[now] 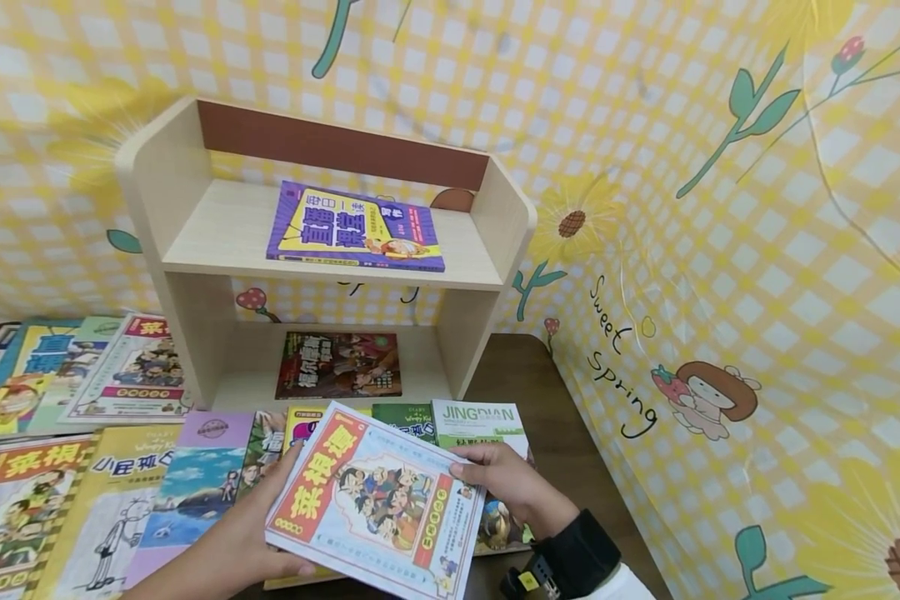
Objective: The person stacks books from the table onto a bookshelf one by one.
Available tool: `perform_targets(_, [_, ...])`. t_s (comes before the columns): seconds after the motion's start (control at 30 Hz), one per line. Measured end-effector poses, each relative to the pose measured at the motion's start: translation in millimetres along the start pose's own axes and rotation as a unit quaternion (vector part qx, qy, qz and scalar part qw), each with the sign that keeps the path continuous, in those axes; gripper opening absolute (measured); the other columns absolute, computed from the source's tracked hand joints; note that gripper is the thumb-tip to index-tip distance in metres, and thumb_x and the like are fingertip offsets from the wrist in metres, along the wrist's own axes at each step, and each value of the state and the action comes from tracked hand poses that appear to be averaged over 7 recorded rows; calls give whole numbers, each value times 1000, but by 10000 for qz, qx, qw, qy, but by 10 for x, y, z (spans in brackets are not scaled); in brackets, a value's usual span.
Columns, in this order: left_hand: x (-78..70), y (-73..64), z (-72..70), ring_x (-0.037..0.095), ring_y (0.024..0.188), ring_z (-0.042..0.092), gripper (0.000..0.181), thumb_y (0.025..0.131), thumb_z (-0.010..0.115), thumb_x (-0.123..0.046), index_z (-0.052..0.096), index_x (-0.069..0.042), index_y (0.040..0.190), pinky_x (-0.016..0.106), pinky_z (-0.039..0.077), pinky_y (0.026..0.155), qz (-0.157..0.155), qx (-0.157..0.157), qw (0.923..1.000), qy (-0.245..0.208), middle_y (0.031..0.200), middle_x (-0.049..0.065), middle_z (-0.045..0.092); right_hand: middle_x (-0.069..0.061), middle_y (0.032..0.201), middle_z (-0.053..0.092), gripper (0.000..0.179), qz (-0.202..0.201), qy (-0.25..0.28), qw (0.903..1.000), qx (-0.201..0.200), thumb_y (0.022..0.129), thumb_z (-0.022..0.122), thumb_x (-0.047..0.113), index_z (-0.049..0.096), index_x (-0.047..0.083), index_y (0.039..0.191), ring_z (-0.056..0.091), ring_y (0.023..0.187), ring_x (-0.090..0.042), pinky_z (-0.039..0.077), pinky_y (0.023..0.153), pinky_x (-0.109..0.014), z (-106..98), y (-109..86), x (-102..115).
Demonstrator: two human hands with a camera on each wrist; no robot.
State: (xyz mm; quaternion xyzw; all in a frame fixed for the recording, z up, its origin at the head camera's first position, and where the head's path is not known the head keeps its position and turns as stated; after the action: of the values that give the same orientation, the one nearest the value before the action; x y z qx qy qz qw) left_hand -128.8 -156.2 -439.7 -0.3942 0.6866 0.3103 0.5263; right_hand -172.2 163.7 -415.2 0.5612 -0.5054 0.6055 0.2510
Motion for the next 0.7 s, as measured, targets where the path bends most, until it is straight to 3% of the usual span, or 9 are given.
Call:
perform_targets(0.13, [-36,-14,8,51,126,40,129,69,87,-20,-9,-13,155,22,47,86,124,-305,9993,184,155,31,6,-12,97,72,38,12,299,9994,-196,96,60,15,58,-2,130,70,72,-15,57,65,-27,-1,38,-2])
perform_targets(0.27, [-68,-13,19,52,130,35,125,71,86,-25,-5,-12,155,36,48,91,-21,-511,9982,304,157,27,8,-10,96,71,45,-28,742,9947,-713,94,63,18,54,-1,134,69,73,-15,56,65,-26,20,91,4])
perform_targets(0.37, [-83,-1,29,47,127,42,124,71,86,-24,-5,-15,156,39,50,89,-186,-592,9979,190,155,27,17,-9,96,71,55,-109,1112,9878,-1085,95,63,22,44,2,143,69,73,-16,56,65,-26,68,127,26])
perform_targets(0.5, [-100,10,48,35,114,57,126,70,86,-19,-5,-22,156,28,53,82,-325,-709,9965,-292,149,27,26,-12,104,69,60,-245,1417,9781,-1507,98,57,25,31,6,150,69,77,-16,57,66,-28,159,157,88])
perform_targets(0.7, [-121,29,118,29,105,61,125,71,86,-14,-6,-21,156,27,56,79,-364,-1054,9918,-622,147,27,25,-22,128,56,57,-264,1703,9669,-1882,105,40,27,16,12,154,66,87,-16,55,70,-28,261,131,206])
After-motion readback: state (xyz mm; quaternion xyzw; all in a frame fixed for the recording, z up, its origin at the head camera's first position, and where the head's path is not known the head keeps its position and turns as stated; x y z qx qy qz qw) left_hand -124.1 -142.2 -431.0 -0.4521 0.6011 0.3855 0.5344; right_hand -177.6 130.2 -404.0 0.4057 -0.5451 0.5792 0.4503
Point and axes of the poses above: each hand's wrist, its own y-axis towards the middle knuckle, its own z-axis out of the palm, x = y × z, the point moved 2 cm from there along y, towards the middle knuckle
